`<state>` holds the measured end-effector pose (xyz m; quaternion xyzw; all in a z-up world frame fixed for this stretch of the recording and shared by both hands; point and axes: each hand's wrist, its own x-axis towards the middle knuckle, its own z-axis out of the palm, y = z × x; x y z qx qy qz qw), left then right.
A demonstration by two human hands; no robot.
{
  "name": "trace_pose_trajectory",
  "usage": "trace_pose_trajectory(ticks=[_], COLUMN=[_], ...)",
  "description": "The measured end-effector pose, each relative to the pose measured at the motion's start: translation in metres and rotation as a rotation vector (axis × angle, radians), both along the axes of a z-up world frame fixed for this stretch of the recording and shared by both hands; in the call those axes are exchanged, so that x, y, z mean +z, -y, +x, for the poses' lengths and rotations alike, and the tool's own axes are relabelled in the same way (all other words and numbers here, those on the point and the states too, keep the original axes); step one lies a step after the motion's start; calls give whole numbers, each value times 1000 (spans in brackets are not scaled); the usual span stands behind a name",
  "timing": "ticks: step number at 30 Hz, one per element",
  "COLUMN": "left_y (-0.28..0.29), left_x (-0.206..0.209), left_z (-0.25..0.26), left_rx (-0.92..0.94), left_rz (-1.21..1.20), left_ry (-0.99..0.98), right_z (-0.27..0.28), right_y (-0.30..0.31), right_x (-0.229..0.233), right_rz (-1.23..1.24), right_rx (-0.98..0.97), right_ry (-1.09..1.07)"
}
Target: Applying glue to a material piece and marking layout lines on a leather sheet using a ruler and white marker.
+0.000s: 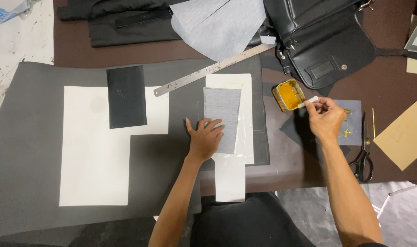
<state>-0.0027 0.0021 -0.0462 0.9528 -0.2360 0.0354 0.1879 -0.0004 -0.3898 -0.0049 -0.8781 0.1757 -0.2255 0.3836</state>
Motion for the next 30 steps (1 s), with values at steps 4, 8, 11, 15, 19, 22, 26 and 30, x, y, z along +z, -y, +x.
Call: trace_pose_trajectory(ticks=[4, 8, 11, 15, 19, 22, 26, 30], left_y=[-4, -24, -33, -35, -36, -34, -34, -32], left_x=[-5, 4, 29, 39, 28, 23, 29, 36], left_z=[-1, -8, -11, -6, -4, -4, -1, 3], left_rx=[54, 291, 403, 340, 333, 340, 360, 364], left_rz=[-72, -120, -169, -135, -141, -124, -117, -102], left_ry=[-27, -48, -247, -450, -468, -419, -462, -519], right_z=[-6, -25, -47, -75, -89, -94, -97, -97], right_y=[-1, -31, -82, -131, -161, -175, -184, -192], right_x=[4, 22, 33, 3, -7, -8, -9, -8], right_rz=[-22, 331, 543, 437, 321, 255, 168, 91], right_rx=[4, 66, 27, 160, 212, 270, 334, 379], right_ry=[-45, -204, -177, -197, -225, -178, -126, -86])
